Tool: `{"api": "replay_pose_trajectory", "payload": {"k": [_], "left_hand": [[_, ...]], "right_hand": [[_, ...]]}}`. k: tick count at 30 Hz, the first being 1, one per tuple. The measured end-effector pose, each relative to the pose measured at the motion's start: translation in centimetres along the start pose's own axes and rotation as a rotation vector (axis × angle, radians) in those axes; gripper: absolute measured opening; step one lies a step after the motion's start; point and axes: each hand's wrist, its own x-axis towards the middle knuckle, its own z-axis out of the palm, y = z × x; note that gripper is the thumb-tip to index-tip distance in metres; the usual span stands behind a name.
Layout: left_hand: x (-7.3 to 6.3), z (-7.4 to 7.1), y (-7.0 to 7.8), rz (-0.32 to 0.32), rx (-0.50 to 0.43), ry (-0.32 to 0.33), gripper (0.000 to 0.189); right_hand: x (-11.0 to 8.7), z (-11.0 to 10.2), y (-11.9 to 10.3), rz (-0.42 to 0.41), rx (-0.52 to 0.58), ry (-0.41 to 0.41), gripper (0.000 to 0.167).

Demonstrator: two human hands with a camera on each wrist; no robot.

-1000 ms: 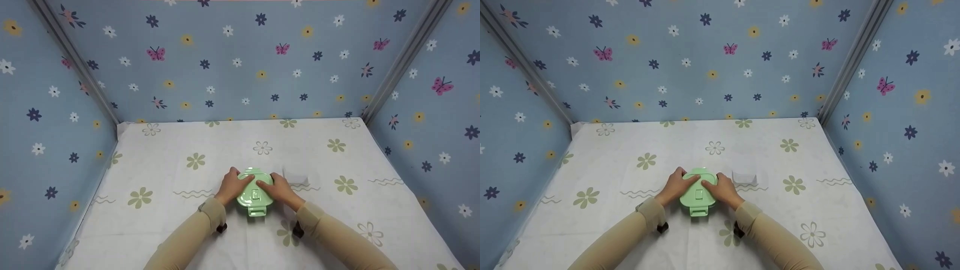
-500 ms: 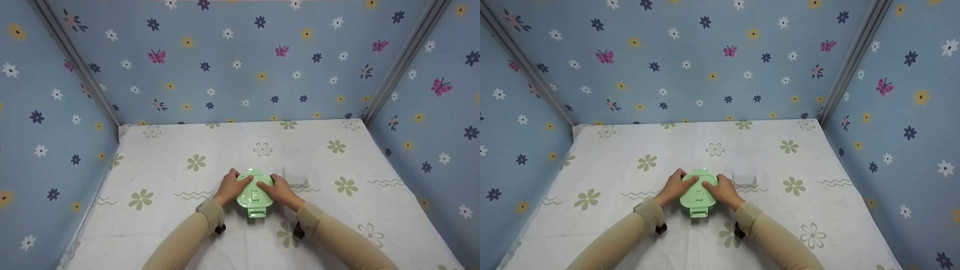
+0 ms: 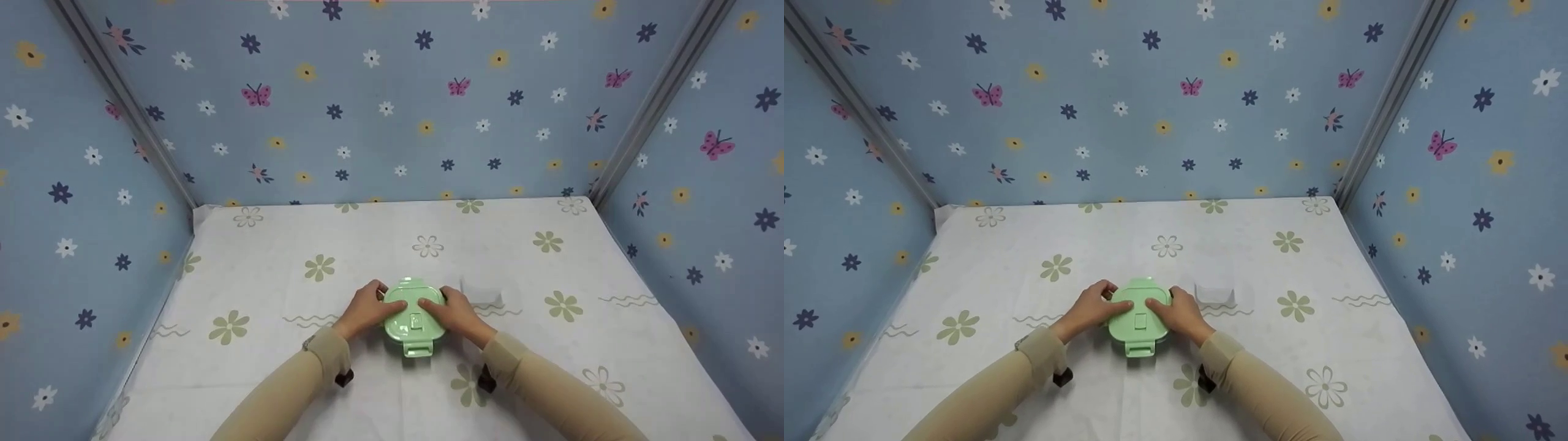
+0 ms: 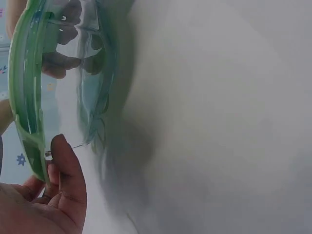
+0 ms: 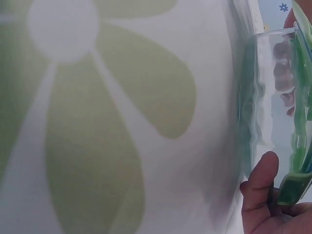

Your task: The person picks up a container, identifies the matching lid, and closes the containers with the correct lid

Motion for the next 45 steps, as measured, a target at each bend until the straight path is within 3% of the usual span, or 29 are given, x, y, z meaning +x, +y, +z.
{"api": "replay_pose_trajectory", "payload": {"k": [10, 15, 22, 31, 45], "left_hand": [[-1.9, -0.8, 0.1, -0.013, 0.046, -0.043, 0.061], [-2.6, -1.2, -0.1, -0.022, 0.078, -0.008, 0.063], [-3.3, -1.6, -0.2, -0.080, 0.068, 0.044, 0.060], [-3.2, -1.6, 0.0, -0.083, 0.076, 0.069, 0.056], [-2.7, -1.8, -0.3, -0.049, -0.058, -0.051, 0.039]], "right_hand": [[-0.1, -0.2, -0.2, 0.016, 0.001, -0.009, 0.060], [-0.1, -0.2, -0.2, 0.018, -0.002, -0.006, 0.061], [0.0, -0.2, 0.0, -0.016, 0.011, 0.011, 0.054], [0.1, -0.1, 0.1, -0.025, 0.024, -0.004, 0.053], [-0.1, -0.1, 0.0, -0.050, 0.020, -0.003, 0.052]]}}
